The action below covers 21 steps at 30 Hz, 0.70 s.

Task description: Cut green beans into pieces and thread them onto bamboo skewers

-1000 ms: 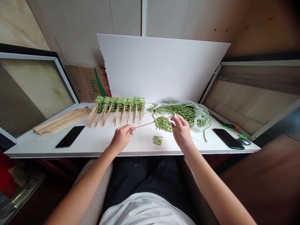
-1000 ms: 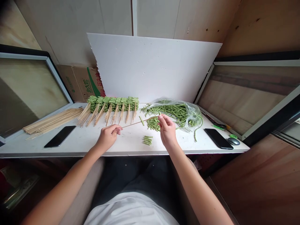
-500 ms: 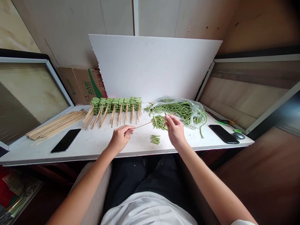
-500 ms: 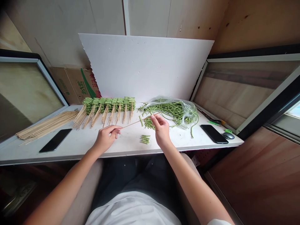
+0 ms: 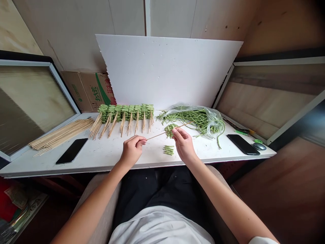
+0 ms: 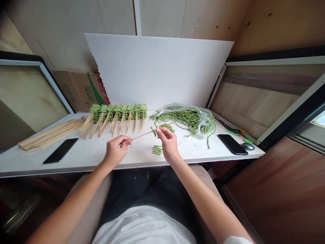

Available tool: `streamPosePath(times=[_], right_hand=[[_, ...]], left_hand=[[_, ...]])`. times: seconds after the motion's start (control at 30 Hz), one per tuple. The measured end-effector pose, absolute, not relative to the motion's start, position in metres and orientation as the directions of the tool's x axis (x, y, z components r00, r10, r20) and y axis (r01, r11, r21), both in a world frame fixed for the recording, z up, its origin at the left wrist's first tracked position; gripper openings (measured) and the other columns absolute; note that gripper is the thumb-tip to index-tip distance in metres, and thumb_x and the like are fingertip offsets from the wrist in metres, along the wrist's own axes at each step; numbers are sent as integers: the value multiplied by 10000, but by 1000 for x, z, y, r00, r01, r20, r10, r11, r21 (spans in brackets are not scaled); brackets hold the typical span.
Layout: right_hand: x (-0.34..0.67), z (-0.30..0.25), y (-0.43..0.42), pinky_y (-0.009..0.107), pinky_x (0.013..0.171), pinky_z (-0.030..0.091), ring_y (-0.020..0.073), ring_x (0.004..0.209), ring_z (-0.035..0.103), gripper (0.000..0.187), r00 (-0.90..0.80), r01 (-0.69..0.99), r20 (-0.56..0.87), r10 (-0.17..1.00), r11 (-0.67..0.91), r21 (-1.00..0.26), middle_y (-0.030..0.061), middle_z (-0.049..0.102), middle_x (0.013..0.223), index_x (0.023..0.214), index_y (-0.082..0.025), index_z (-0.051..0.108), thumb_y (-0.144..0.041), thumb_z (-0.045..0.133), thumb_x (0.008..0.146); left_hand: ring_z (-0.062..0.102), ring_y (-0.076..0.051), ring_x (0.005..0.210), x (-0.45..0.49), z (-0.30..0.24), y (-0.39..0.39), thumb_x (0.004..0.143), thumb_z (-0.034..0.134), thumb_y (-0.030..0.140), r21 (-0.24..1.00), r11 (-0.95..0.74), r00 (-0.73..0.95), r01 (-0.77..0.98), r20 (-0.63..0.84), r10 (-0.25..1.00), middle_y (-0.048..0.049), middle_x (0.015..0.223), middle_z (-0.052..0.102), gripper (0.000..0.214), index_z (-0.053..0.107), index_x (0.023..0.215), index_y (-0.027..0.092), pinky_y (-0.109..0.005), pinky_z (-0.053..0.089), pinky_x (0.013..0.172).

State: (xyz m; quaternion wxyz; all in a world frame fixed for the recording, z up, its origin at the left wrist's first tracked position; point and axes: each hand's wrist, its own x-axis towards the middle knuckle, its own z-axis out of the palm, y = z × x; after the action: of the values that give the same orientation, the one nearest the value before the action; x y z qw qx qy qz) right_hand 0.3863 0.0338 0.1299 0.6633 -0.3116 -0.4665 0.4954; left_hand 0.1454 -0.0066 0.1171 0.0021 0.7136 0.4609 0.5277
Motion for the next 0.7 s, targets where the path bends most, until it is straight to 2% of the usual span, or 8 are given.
streamPosePath(times=[0.1, 0.2, 0.5, 0.7], right_hand=[[386, 125, 35, 328, 823, 501, 193, 927, 611, 311, 58, -340, 340, 939, 339, -877, 25, 710, 1041, 857, -267, 761, -508, 923, 746], [384, 120, 35, 328, 814, 497, 184, 876, 596, 305, 35, -334, 336, 941, 328, -884, 21, 703, 1001, 860, -270, 767, -523, 908, 764], [380, 119, 31, 329, 802, 491, 176, 835, 585, 302, 66, -352, 296, 953, 300, -886, 20, 707, 967, 841, -259, 773, -512, 914, 755], [377, 114, 32, 330, 810, 509, 182, 868, 605, 294, 72, -369, 301, 951, 306, -878, 26, 721, 1013, 824, -264, 777, -503, 926, 742]], left_hand=[[727, -170, 702, 148, 118, -7, 973, 550, 148, 509, -566, 19, 648, 732, 681, -27, 761, 766, 229, 752, 876, 197, -268, 579, 695], [712, -159, 671, 149, 116, -7, 966, 544, 136, 517, -567, 16, 641, 730, 684, -19, 745, 760, 240, 746, 855, 199, -260, 577, 675], [744, -175, 780, 150, 114, -11, 935, 501, 51, 418, -591, 5, 690, 814, 580, -35, 827, 775, 279, 729, 884, 203, -273, 597, 749], [735, -171, 753, 151, 109, -9, 935, 508, 57, 451, -574, -5, 684, 789, 614, -31, 805, 770, 268, 728, 876, 198, -266, 582, 730]])
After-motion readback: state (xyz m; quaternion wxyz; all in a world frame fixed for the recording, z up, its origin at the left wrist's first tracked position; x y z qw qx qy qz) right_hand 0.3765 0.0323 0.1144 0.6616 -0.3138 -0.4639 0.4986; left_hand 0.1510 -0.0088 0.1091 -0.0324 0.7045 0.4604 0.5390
